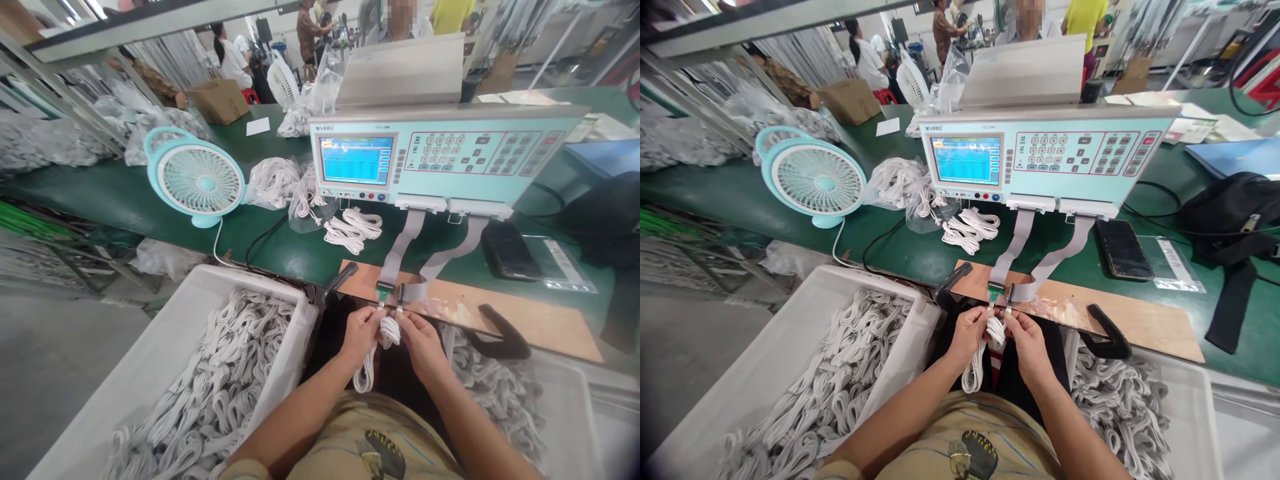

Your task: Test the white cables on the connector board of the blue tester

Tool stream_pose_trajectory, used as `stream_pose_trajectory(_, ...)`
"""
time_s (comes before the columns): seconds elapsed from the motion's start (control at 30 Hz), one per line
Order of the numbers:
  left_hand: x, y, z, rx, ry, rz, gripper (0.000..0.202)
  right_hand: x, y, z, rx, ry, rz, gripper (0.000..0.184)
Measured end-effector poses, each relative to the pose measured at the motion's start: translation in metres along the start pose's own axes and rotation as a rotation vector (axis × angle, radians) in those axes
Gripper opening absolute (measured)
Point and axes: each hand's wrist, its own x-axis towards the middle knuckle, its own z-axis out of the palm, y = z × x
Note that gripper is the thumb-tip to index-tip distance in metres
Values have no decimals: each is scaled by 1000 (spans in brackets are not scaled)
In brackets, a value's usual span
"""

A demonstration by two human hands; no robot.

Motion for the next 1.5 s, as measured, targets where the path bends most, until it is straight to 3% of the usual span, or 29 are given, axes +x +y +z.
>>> stream_pose_trajectory(0.33,10,3,2,5,8,-18,37,2,4,-1,1,9,-14,30)
stream_pose_trajectory(0.63,24,-7,2,118,-14,12,33,7,8,-1,27,32,-7,33)
stream_pose_trajectory(1.03,11,6,3,134,-12,33,33,4,4,2,-10,11,-60,29)
stream_pose_trajectory(1.27,-11,16,3,57,-68,-63,31,-16,1,17,-126,28,-122,30)
stream_pose_trajectory(1.37,-21,17,2,58,-155,-63,30,-36,-8,-4,-283,41,-142,30)
stream_pose_trajectory(1.43,-26,17,2,-2,-170,-89,34,-49,-19,-40,-477,45,-114,29)
stream_pose_trajectory(1.5,-27,17,2,-125,-162,-135,37,-58,-28,-86,-805,31,-79,30)
